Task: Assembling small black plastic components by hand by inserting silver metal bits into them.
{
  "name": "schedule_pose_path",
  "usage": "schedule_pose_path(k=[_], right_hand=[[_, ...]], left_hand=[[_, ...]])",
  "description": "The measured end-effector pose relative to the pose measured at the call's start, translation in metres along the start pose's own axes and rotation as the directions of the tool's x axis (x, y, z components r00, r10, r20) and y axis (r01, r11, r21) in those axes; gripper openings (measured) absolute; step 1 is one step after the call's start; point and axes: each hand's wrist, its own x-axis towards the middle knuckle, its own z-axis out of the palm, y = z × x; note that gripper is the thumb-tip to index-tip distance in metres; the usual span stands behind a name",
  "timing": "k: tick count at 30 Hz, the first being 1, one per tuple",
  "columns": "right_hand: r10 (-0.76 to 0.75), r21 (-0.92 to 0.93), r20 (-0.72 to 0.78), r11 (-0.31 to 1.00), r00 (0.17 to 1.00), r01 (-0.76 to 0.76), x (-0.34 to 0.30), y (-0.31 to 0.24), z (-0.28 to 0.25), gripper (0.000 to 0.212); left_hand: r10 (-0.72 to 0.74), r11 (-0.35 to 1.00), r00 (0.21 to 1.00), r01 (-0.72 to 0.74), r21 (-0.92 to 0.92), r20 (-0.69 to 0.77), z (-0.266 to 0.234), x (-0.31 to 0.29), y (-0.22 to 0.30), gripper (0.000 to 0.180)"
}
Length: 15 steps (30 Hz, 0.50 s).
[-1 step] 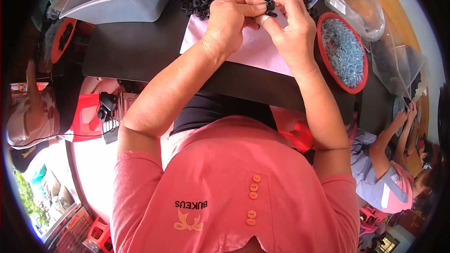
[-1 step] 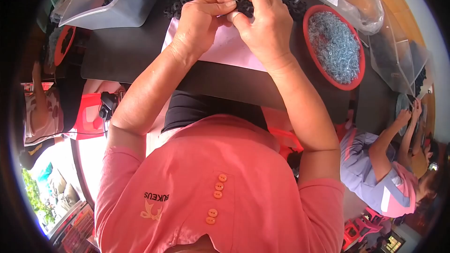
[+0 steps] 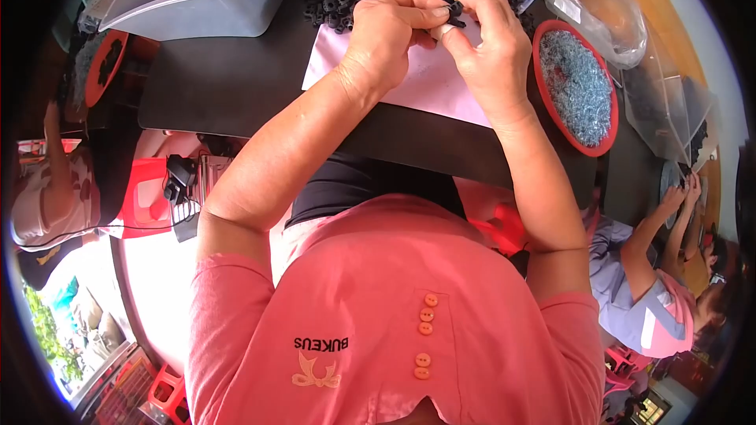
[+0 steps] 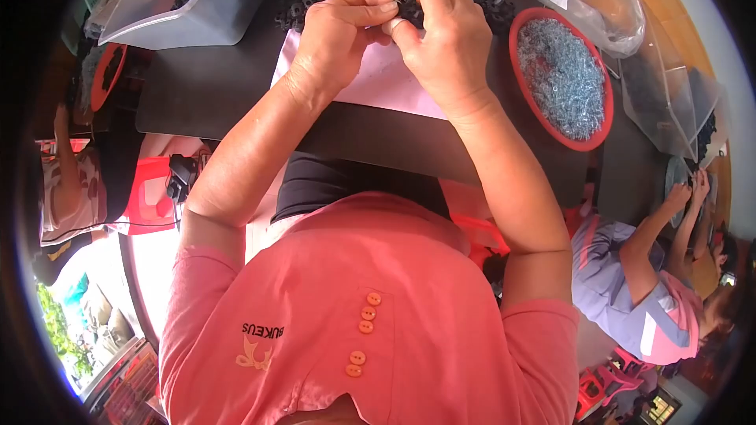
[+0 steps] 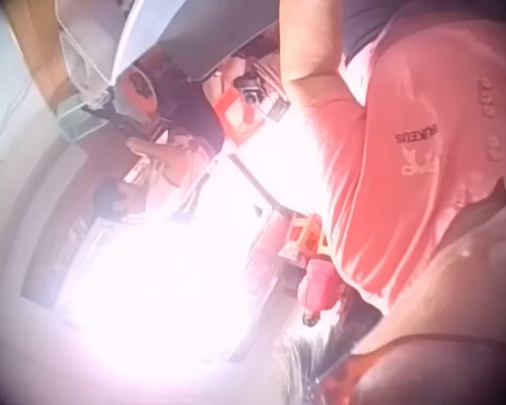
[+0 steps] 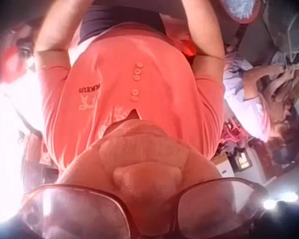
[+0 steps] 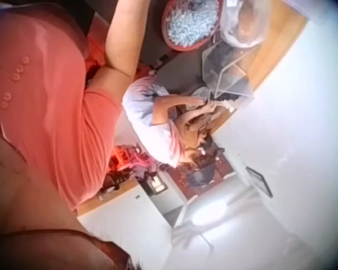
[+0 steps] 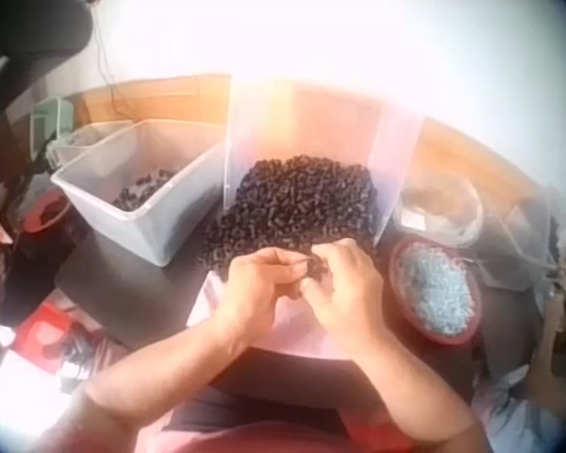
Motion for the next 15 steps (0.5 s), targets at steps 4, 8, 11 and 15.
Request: schedule_pose_path(k=[4,8,11,15], right_hand=[[-0.171,-0.121,-0.023,0.978,0.985,0.168,-0.002,0.002,0.002,0.03],[-0.149,-0.071,-0.053,0.987,0.987,0.145,-0.004,-0.001,0.008,0.026],[-0.182,-0.008,-0.069,0.983,0.981,0.182,-0.005,-0.011,0.011,0.023],[-0.169,0.041,-0.107,0.984,0.98,0.175,-0.004,-0.006,0.008,0.031]], left_hand=[[0.01,0.999,1.0,-0.01,0.051,0.019,-0.003,0.0,-0.001,0.007],[0.009,0.998,1.0,-0.01,0.059,0.027,-0.005,0.001,0.001,0.006],[0.001,1.0,1.0,-0.001,-0.027,0.027,-0.008,-0.002,0.004,0.002],[0.144,0.982,0.989,-0.145,0.122,0.014,-0.001,-0.006,0.002,0.004]])
